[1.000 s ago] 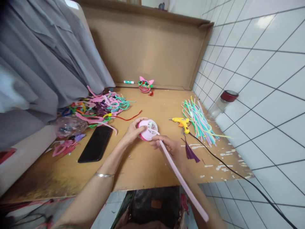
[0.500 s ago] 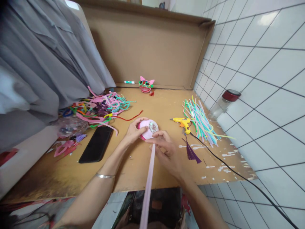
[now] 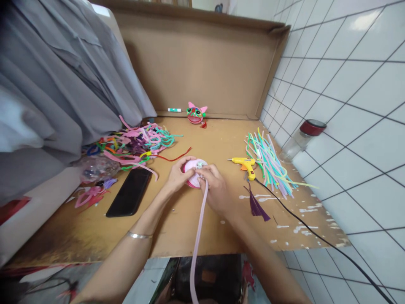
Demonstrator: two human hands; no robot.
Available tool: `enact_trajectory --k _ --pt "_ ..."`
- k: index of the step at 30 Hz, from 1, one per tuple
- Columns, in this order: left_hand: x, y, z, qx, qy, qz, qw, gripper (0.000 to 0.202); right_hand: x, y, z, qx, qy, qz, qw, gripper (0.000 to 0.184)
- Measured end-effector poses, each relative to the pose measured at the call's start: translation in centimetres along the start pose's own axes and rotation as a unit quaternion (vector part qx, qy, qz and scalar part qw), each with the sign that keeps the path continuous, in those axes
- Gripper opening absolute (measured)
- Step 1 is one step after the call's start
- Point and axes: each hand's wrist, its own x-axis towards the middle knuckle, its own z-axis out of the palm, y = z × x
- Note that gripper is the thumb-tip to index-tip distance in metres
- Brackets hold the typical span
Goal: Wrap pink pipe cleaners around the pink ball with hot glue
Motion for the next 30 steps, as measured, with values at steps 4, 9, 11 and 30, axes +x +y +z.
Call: enact_trajectory --k 4,9,11,30 --pt "0.0 -0.1 -0.1 -0.007 -0.003 -0.007 1.000 0.039 0.7 0.9 0.1 -0.074 0.016 -0.028 0.997 0.022" --pt "0.0 -0.3 -0.1 -0.010 -0.003 -0.006 1.000 0.040 -0.1 1.9 0.2 -0.112 0.015 -0.033 0.993 0.020" --pt "-0.1 -0.3 -0.1 -0.010 -0.002 -0.006 1.000 0.040 -0.5 1.9 0.5 -0.120 0.031 -0.025 0.992 0.020" --pt "0.0 -0.7 -0.2 -0.010 0.001 -0.016 1.000 0.043 -1.0 2.4 0.8 -0.176 0.080 -0.040 0.980 0.024"
